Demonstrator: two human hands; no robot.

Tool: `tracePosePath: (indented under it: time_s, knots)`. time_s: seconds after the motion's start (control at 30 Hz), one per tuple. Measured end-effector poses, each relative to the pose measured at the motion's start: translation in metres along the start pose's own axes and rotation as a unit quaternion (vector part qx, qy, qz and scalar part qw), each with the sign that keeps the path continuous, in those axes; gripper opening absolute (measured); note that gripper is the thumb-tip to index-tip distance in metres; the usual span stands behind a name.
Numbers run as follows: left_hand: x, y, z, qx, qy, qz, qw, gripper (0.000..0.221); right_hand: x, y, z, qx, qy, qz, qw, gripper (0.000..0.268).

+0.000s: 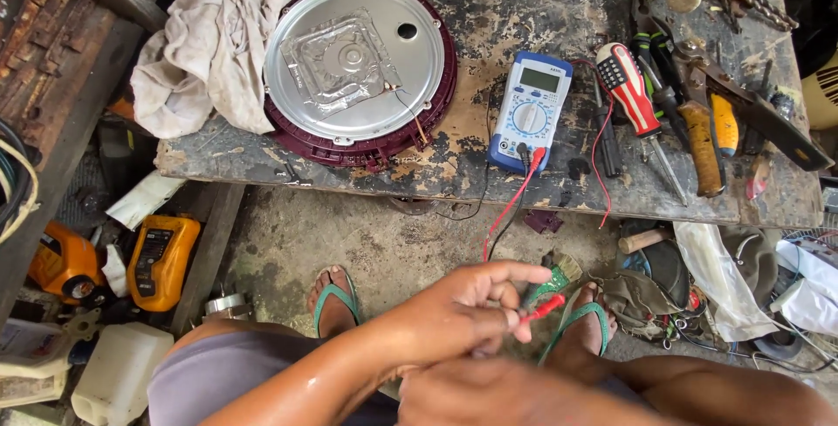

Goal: Using a digital multimeter to test electrical connections and components on a rice cooker heating element.

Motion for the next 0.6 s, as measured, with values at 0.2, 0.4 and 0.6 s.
tracePosePath:
  time_s: [0.2, 0.4, 0.6]
  knots:
    - [-0.013, 0.019, 0.026, 0.202, 0.006, 0.127, 0.971, 0.074, -0.071, 0.228, -0.020, -0.466, -0.062, 0.444, 0.763, 0.016]
    - [-0.008, 0.025, 0.013, 0.626, 0.069, 0.077, 0.773, 0.067, -0.067, 0.280, 0.087, -0.385, -0.216, 0.337, 0.832, 0.036]
    - [-0.012, 0.021, 0.039, 0.653, 0.061, 0.118, 0.746, 0.068, -0.060, 0.285, 0.100, -0.422, -0.216, 0.285, 0.833, 0.028]
Point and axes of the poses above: each hand's wrist, its own x-axis towards the middle knuckle, its own y-axis out of the back of the hand, z = x × y, the point moved 8 cm from there along x, towards the middle knuckle, and after that the axes turned 1 degree about -x, right-handed, at the moved point
